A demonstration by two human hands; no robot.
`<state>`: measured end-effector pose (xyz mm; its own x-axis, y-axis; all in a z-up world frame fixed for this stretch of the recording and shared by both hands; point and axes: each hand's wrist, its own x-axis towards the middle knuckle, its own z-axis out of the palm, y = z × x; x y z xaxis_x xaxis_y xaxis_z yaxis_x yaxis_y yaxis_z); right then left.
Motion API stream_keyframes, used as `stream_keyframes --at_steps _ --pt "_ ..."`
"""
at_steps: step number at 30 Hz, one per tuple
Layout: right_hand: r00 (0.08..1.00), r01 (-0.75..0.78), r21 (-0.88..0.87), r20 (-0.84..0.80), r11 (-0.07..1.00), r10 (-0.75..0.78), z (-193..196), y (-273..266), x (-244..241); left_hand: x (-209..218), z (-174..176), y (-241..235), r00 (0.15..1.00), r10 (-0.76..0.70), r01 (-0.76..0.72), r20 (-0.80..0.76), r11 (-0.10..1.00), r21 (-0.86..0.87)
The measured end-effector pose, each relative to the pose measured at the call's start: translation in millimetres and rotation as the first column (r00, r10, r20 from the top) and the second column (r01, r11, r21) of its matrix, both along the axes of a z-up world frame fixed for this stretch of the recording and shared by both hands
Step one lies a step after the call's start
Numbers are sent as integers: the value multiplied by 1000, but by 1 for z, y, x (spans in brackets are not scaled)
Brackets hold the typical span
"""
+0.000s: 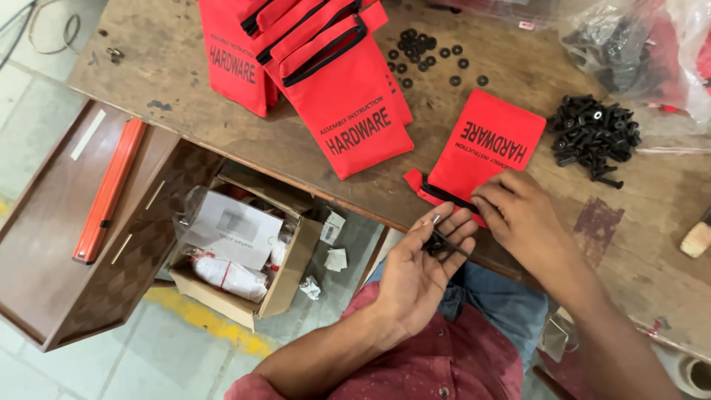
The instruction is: Placing screws and washers into small red hardware bags labeled 'HARDWARE' at a workbench.
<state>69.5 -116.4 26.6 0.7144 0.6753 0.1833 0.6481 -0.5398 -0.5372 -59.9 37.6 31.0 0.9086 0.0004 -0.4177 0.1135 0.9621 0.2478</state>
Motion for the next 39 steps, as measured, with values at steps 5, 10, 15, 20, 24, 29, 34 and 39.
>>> stream_keyframes --at_steps 5,10,15,20,24,29,34,39 --pt "995 -83 -34 48 996 85 17 -3 3 2 -5 1 1000 0 1 8 1000 -18" --pt "993 -114 -56 -21 992 113 16 -7 5 2 1 3 1000 -6 6 -4 1000 15" --pt "996 -89 -1 -14 996 89 13 -6 11 3 0 1 1000 -1 1 -2 1000 28" --pt "992 -4 56 -126 998 11 27 -9 5 10 4 -5 1000 -7 7 2 1000 8" --pt "989 -59 119 -127 991 74 35 -11 -4 13 7 -10 999 44 -42 23 996 -77" --pt "956 -53 154 -278 987 94 36 -17 -11 10 8 -8 981 98 -65 166 979 -194" --pt "902 24 209 -426 978 69 32 -21 -16 10 17 -7 974 92 -48 205 976 -213" --pt "915 -57 177 -385 983 122 33 -13 -22 20 34 -13 991 48 -39 125 997 -70"
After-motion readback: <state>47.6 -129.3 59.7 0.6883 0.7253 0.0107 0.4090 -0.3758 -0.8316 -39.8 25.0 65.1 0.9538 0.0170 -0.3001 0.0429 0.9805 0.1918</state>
